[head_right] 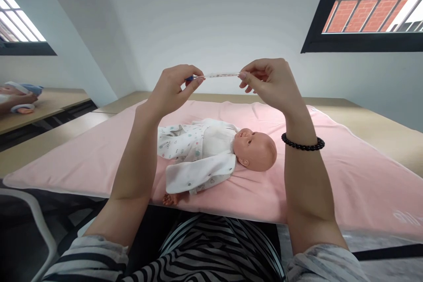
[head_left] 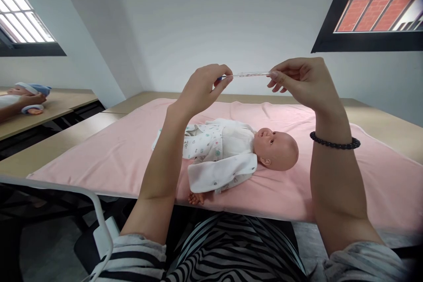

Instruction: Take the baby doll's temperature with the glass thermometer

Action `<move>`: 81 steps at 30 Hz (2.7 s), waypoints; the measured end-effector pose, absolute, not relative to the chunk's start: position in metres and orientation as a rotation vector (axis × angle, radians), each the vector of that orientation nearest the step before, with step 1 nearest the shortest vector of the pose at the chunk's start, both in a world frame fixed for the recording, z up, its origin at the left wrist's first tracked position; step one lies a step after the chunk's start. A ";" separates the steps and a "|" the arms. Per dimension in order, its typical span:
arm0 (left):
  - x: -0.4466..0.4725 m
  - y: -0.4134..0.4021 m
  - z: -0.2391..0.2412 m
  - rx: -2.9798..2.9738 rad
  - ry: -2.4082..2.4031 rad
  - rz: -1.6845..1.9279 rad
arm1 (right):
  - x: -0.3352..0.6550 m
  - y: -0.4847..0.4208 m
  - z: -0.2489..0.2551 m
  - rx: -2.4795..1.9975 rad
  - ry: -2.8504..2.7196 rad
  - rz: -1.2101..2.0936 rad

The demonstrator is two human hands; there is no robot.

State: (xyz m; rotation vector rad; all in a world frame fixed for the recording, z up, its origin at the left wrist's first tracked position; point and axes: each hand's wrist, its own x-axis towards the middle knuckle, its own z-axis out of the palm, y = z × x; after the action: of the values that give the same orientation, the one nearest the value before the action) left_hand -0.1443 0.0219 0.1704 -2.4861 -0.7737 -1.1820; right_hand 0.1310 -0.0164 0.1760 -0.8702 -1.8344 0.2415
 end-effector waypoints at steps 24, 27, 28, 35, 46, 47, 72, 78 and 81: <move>-0.146 0.028 0.166 -2.484 -0.737 -1.231 | 0.115 -0.023 0.181 -0.656 -1.521 0.286; -0.144 0.028 0.166 -2.517 -0.704 -1.271 | 0.110 -0.027 0.181 -0.673 -1.536 0.303; -0.143 0.028 0.166 -2.532 -0.695 -1.277 | 0.108 -0.028 0.181 -0.689 -1.538 0.306; -0.136 0.024 0.168 -2.628 -0.718 -1.228 | 0.102 -0.036 0.184 -0.776 -1.574 0.345; -0.142 0.031 0.164 -2.615 -0.790 -1.282 | 0.122 -0.023 0.183 -0.533 -1.430 0.351; -0.143 0.032 0.164 -2.614 -0.788 -1.281 | 0.125 -0.021 0.183 -0.511 -1.420 0.353; -0.146 0.028 0.167 -2.583 -0.671 -1.185 | 0.106 -0.026 0.174 -0.854 -1.863 0.101; -0.147 0.031 0.169 -2.543 -0.693 -1.280 | 0.110 -0.025 0.175 -0.794 -1.790 0.117; -0.148 0.031 0.169 -2.518 -0.683 -1.321 | 0.111 -0.027 0.176 -0.799 -1.767 0.129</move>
State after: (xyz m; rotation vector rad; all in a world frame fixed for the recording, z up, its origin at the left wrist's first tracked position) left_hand -0.1477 0.0314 0.1690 -2.5178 -0.6830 -1.3214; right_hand 0.1110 -0.0272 0.1755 -0.7993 -1.7670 0.1294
